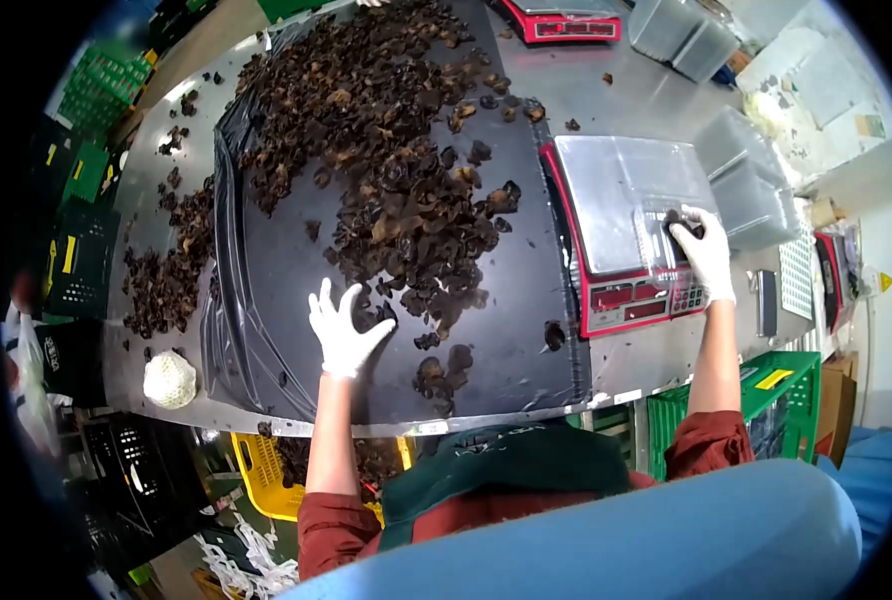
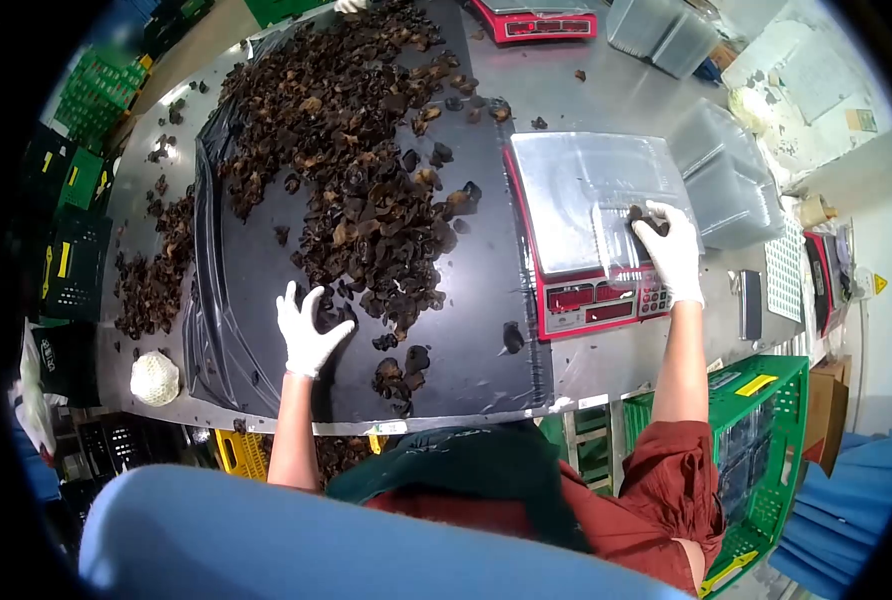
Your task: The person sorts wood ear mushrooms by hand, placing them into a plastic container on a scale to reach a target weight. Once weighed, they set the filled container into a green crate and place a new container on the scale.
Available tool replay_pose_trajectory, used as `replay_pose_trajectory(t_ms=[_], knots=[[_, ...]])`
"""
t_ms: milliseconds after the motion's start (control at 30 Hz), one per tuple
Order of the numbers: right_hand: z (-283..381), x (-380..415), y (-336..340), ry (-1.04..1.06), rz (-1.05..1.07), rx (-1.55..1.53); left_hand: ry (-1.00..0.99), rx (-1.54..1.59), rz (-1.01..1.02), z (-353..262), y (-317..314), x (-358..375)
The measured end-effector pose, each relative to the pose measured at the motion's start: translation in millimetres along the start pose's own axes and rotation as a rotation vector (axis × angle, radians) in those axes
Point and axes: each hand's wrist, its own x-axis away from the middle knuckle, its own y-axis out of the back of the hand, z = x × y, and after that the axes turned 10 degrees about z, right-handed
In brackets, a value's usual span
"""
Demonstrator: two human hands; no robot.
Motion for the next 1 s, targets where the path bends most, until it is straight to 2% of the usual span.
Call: replay_pose_trajectory(t_ms=[67, 100, 167, 233, 267, 300, 333, 367, 400, 467, 533, 600, 633, 667, 733, 800, 867, 967, 1000], knots=[[8, -2, 10, 0.041, 0.003, 0.138, -0.182, 0.075, -0.156, 7, -8, -10], [14, -3, 15, 0.050, -0.025, 0.099, -0.228, 0.123, -0.154, 11, -12, -13], [31, 1, 21, 0.119, -0.135, 0.274, -0.324, 0.123, -0.135, 12, -6, -11], [64, 11, 21, 0.162, -0.212, 0.307, -0.289, 0.166, -0.072, 15, -9, -4], [87, 24, 10, 0.246, -0.320, 0.287, -0.266, 0.200, -0.036, 14, -9, 0], [109, 37, 1, 0.081, -0.098, -0.095, -0.238, 0.247, -0.018, 15, -9, 2], [118, 50, -15, 0.254, 0.012, -0.186, -0.209, 0.333, -0.022, 17, -10, 2], [137, 71, -30, 0.254, 0.193, -0.121, -0.179, 0.409, -0.067, 21, -13, 3], [147, 85, -48, 0.452, 0.295, -0.114, -0.150, 0.484, -0.113, 26, -17, 5], [148, 116, -85, 0.440, 0.572, 0.064, -0.021, 0.744, -0.144, 37, -27, 7], [144, 138, -108, 0.430, 0.608, 0.272, 0.113, 1.064, -0.153, 42, -27, 12], [124, 142, -132, 0.491, 0.536, 0.337, 0.251, 1.446, -0.137, 39, -19, 21], [115, 142, -140, 0.520, 0.496, 0.370, 0.249, 1.763, -0.113, 25, -4, 26], [113, 139, -144, 0.514, 0.465, 0.233, 0.221, 1.897, -0.131, 22, -1, 28], [114, 132, -152, 0.407, 0.539, -0.026, 0.339, 2.137, -0.074, 20, 7, 34], [141, 123, -154, 0.462, 0.492, -0.130, 0.328, 2.336, 0.045, 25, 3, 37], [165, 117, -169, 0.528, 0.489, -0.292, 0.307, 2.377, 0.078, 15, 7, 41], [208, 110, -202, 0.621, 0.412, -0.211, 0.183, 2.521, 0.223, 9, 5, 42], [218, 106, -213, 0.650, 0.405, -0.179, 0.240, 2.505, 0.198, 3, 7, 43]])
